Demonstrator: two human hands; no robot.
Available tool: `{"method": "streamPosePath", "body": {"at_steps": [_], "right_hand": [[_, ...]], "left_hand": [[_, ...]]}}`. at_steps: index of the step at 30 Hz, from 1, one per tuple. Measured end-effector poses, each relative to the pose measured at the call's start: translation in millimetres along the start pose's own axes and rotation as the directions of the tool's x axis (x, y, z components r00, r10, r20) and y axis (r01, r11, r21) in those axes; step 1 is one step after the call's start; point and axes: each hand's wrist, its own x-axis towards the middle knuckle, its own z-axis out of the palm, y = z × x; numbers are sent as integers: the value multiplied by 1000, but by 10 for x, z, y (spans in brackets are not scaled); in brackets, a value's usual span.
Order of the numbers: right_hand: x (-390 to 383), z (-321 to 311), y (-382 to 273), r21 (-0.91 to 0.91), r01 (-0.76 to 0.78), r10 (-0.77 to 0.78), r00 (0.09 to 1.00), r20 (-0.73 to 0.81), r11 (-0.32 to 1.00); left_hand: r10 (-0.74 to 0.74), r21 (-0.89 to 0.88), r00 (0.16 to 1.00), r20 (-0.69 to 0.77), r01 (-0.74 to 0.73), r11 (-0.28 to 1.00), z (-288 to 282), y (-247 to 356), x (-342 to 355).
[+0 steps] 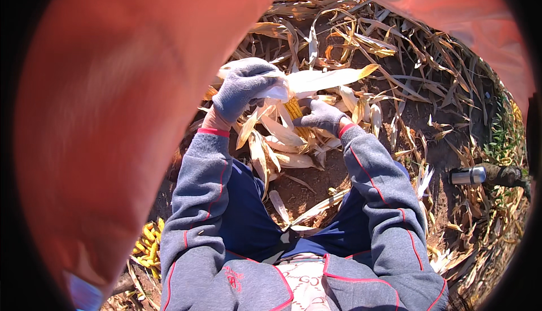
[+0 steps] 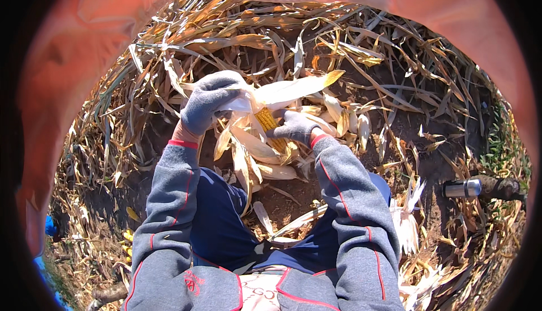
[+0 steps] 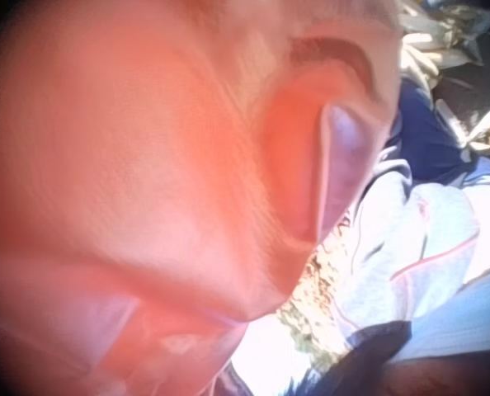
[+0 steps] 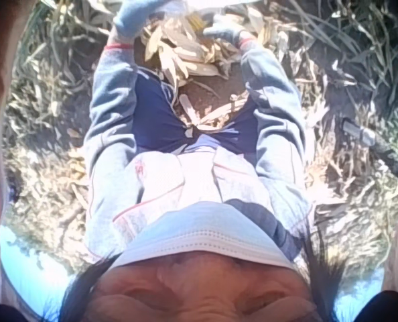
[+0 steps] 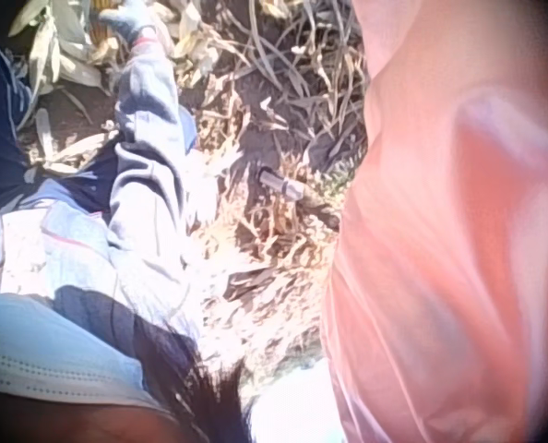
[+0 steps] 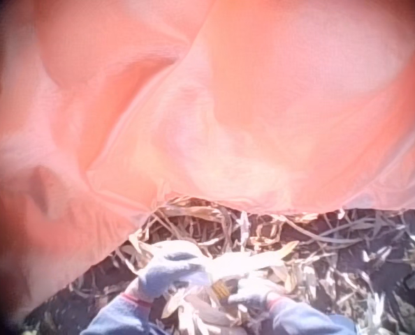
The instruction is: The person sits on the ground and shucks corn cobs by hand, peeling back the husks to reveal the kernels. The person handles multiple cobs one at a time, discarding the husks onto the ground.
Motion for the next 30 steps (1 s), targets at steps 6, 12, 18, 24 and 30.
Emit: {"method": "streamPosePath", "body": {"at_steps": [6, 12, 18, 24, 30], "right_hand": [[17, 55, -36, 291, -10, 59, 985, -162, 957], [49, 74, -24, 589, 138, 222, 839, -497, 796], [-59, -57, -98, 743, 333, 155, 851, -502, 581], [-106, -37, -235, 703, 437, -83, 875, -477, 560], [-226, 101, -567, 642, 555, -69, 782, -620, 529]], "left_hand": [[494, 434, 855, -160, -389, 813, -66, -125, 109], [309, 475, 716, -626, 36, 879, 39, -155, 189], [-140, 806, 987, -80, 147, 574, 354, -344, 150], [-218, 329, 970, 108, 172, 928, 285, -676, 395], [-243, 71, 969, 49, 239, 968, 638, -532, 243]]}}
